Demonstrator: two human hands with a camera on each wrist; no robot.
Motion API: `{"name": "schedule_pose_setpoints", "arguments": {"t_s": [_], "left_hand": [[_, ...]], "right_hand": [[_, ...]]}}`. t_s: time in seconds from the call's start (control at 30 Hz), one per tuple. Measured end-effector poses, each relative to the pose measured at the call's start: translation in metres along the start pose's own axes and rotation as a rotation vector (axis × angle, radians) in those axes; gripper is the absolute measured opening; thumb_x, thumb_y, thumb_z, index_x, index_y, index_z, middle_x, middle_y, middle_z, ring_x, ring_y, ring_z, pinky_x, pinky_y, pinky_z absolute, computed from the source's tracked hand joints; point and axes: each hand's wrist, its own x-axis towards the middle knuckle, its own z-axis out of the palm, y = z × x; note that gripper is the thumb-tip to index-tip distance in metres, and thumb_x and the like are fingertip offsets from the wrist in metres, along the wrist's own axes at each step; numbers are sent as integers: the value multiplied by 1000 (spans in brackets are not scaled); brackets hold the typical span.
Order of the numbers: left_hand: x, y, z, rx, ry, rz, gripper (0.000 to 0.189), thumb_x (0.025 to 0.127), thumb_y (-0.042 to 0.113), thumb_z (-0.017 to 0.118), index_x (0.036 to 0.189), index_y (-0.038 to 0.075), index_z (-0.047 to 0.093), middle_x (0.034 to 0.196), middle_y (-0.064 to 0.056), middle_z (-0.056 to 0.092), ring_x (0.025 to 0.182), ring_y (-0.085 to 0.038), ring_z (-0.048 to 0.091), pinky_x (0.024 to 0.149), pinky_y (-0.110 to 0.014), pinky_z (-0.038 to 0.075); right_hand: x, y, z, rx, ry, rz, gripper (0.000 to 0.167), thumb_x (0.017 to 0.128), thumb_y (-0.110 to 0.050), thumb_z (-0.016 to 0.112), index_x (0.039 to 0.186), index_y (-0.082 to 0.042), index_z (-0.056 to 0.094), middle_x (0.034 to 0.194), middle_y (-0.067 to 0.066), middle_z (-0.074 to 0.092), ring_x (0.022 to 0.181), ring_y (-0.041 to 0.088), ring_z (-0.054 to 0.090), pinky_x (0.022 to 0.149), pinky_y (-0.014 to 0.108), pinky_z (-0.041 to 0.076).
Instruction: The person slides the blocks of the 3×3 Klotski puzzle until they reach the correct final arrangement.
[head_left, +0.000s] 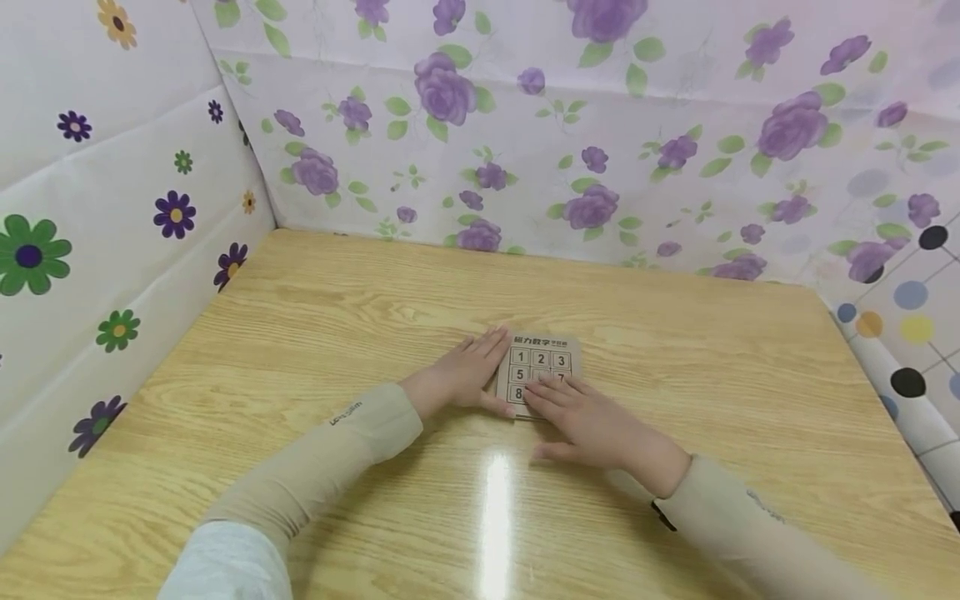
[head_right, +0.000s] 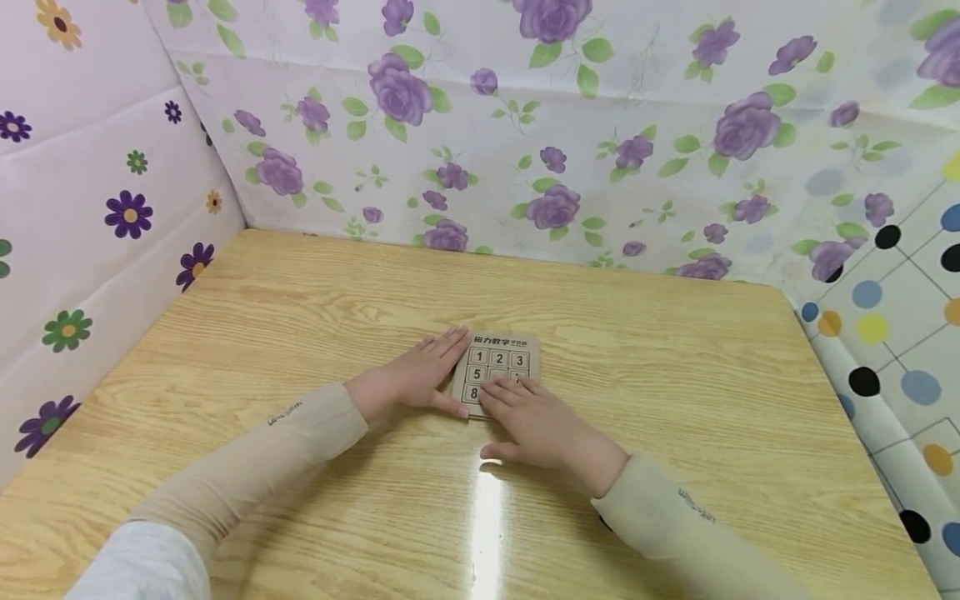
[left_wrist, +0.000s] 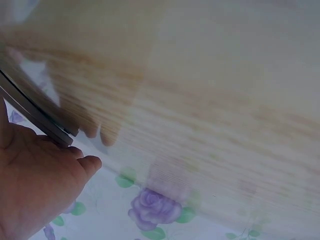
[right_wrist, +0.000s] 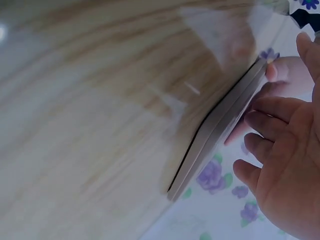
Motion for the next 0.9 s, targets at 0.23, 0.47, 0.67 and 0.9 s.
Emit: {"name": "schedule_pose_setpoints", "arguments": {"t_s": [0.23,0.47,0.67,0.9], "left_hand": [[1,1,0,-9,-9,2,121,74,73,59,152,5,-3,160,-10,-7,148,-24,-4,121,-42,3],[-1,0,-2,-14,-6,1,120,74,72,60,153,5,-1,160,-10,-6,148,-24,-2,121,-42,4],[0,-2,-2,-16,-11,-4,120,74,72,59,153,6,-2,160,-9,-7,148,-23,-3,121,-42,3],[0,-1,-1,-5,-8,7,119,74,72,59,153,6,-2,160,-9,-7,148,-23,-1,121,-43,5]], "right_hand": [[8,-5,1,12,-23,-17,77,90,-53,54,143,1,38,152,15,33,142,32,27,117,52,20],[2,1,1,-7,-25,12,74,91,-51,55,142,0,42,151,14,36,141,33,28,117,53,20],[-5,6,-3,9,-24,27,69,91,-47,56,141,0,44,150,14,38,141,33,30,116,54,22],[-6,7,-6,10,-15,28,68,92,-46,56,140,1,44,148,15,40,140,35,30,116,55,22]]}}
